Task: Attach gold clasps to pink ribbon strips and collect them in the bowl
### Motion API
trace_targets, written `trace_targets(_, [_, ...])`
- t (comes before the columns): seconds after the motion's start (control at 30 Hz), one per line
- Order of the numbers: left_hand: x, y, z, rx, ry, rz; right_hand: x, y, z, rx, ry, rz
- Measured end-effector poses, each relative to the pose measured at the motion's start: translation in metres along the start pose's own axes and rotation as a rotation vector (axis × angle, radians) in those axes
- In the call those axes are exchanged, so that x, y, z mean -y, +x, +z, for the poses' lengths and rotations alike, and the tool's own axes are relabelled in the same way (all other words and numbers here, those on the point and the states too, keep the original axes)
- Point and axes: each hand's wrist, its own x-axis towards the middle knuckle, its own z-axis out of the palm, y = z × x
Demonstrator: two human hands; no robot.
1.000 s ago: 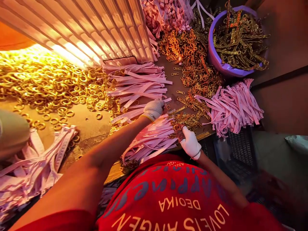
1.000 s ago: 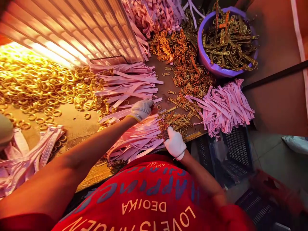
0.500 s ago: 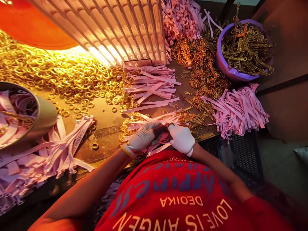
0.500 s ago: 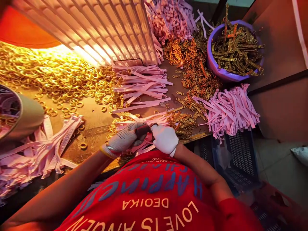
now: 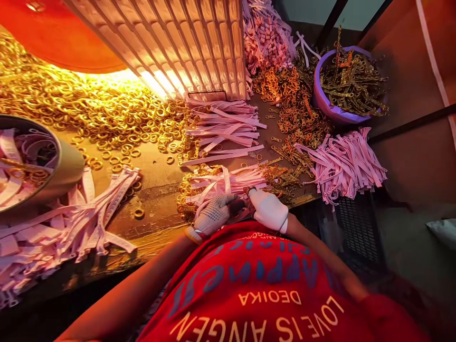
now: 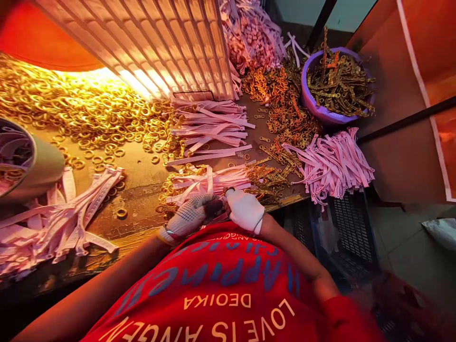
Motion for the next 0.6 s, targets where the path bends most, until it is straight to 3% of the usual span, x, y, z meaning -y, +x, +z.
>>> trace_targets(0.17, [-0.011,-0.012,0.005,-0.014,-0.035,0.002,-0.002,-0.003,-0.004,0.062,0.08,0.086])
trace_targets(0.33, [0.009,-0.008,0.008,-0.056,0.085,0.161,0.003,-0.005,0.01,0.075,0.009,0.022])
trace_targets(0.47, [0.023,-0.002,0.012,0.001,0.157,0.207,0.004,-0.012,0.024,0.096,-0.037,-0.026])
trace_targets(0.6, [0.018,0.003,0.013,0.076,0.277,0.214,0.001,-0.015,0.031,0.046,-0.045,-0.03])
